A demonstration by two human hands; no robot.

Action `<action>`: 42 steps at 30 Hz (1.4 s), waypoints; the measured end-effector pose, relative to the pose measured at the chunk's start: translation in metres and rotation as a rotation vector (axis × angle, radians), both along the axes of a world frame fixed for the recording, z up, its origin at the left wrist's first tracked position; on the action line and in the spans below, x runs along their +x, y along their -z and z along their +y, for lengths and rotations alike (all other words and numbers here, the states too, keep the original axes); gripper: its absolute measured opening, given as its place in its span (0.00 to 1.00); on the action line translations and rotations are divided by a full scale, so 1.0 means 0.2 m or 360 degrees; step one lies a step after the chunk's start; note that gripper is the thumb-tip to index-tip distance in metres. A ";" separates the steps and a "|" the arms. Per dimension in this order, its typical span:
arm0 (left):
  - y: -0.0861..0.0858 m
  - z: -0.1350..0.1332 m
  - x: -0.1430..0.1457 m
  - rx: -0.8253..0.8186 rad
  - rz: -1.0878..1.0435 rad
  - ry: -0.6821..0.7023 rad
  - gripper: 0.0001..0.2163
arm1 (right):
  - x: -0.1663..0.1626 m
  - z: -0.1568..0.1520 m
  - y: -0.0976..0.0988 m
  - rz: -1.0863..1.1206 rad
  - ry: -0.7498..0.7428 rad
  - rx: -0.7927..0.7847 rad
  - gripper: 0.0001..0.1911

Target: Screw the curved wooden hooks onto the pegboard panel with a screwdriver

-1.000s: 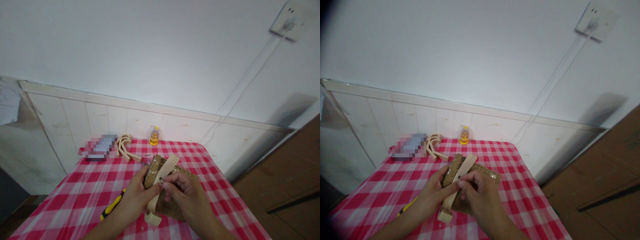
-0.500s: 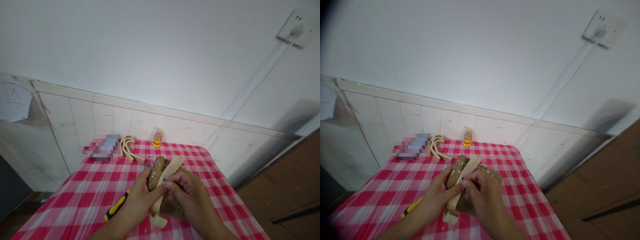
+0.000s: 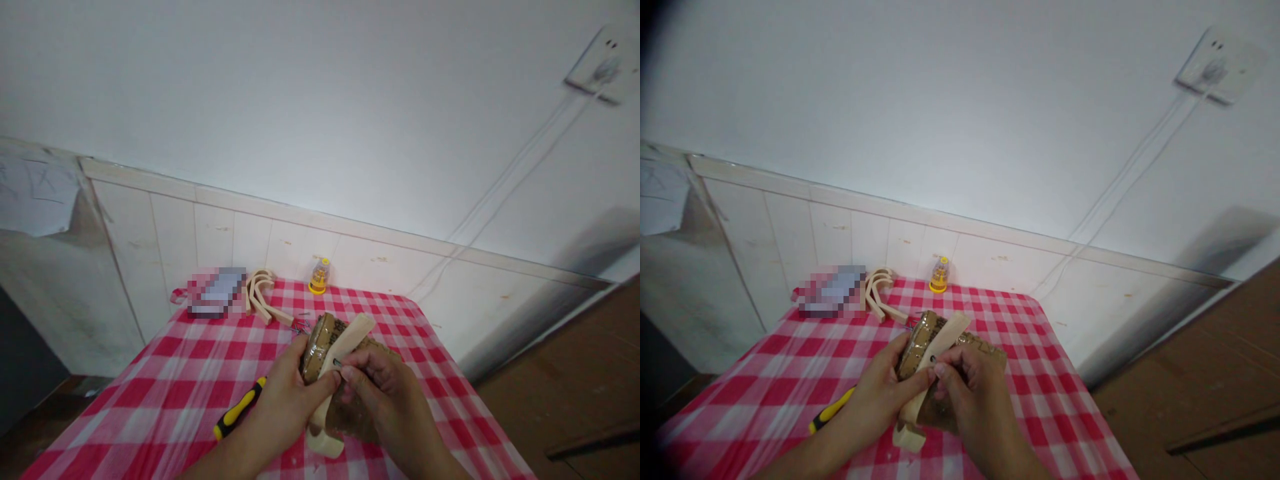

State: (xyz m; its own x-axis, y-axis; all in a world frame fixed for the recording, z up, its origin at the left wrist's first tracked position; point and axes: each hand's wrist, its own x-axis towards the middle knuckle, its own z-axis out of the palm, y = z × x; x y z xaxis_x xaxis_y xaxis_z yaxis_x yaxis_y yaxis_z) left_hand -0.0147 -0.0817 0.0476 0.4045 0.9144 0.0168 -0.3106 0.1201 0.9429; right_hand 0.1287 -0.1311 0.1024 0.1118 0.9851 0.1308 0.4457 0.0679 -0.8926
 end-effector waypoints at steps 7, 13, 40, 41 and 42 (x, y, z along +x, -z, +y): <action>0.03 0.01 0.00 0.0041 0.0005 0.0014 0.20 | 0.00 -0.02 -0.01 -0.0167 0.0000 0.0020 0.09; 0.02 0.00 0.00 0.0037 -0.0043 0.0017 0.20 | 0.01 -0.02 0.00 -0.0156 -0.0005 -0.0027 0.09; 0.01 0.01 -0.01 -0.0020 -0.0102 0.0012 0.21 | -0.05 0.04 0.00 -0.0266 0.0118 -0.0037 0.09; 0.01 0.01 -0.01 -0.0025 -0.0103 -0.0002 0.21 | -0.05 0.04 0.00 -0.0294 0.0119 -0.0028 0.09; 0.01 0.01 -0.01 -0.0026 -0.0100 -0.0010 0.21 | -0.05 0.04 -0.01 -0.0325 0.0122 -0.0018 0.09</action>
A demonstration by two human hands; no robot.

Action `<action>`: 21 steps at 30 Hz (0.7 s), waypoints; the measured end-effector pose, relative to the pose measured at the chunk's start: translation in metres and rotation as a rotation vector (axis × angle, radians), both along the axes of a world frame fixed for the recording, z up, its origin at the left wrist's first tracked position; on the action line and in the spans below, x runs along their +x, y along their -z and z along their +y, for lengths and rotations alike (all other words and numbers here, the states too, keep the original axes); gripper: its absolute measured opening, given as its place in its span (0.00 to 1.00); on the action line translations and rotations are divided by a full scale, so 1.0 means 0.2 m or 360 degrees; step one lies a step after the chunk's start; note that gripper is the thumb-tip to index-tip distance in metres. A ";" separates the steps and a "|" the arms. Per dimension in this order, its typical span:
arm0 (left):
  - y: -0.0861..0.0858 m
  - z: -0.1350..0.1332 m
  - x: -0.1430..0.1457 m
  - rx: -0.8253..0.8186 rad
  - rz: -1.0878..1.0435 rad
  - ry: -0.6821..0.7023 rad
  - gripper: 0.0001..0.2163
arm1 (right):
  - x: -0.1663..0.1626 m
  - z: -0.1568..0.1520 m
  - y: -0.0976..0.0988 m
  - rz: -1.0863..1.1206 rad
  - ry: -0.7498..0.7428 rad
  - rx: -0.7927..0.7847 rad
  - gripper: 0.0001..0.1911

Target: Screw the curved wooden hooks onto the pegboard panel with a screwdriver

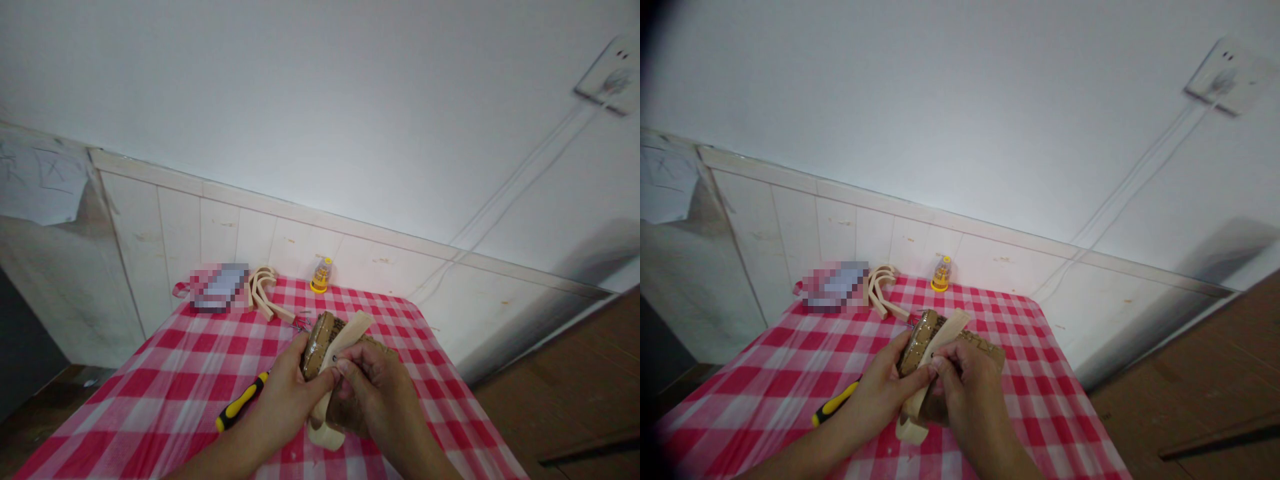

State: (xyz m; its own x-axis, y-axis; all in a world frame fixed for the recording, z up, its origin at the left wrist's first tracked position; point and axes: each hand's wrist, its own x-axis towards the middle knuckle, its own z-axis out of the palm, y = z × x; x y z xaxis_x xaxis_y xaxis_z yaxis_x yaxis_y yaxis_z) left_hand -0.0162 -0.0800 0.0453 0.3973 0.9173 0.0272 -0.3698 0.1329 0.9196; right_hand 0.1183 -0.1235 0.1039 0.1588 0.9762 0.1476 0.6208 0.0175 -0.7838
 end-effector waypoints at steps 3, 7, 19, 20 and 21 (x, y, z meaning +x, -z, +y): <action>0.01 0.00 0.00 -0.0004 0.0011 0.0002 0.20 | -0.01 0.00 -0.01 -0.0028 0.0003 -0.0020 0.09; 0.03 0.01 0.01 -0.0089 -0.0077 0.0012 0.22 | -0.03 0.03 -0.03 0.0045 0.0022 -0.0134 0.08; -0.05 0.03 -0.02 -0.0528 0.0232 0.0216 0.10 | 0.02 0.15 -0.04 -0.0444 -0.0153 -0.0126 0.11; -0.05 0.04 -0.03 -0.0542 0.0243 0.0241 0.10 | 0.01 0.15 -0.04 -0.0438 -0.0170 -0.0133 0.11; -0.04 0.05 -0.04 -0.0557 0.0245 0.0269 0.09 | 0.00 0.15 -0.03 -0.0414 -0.0194 -0.0148 0.11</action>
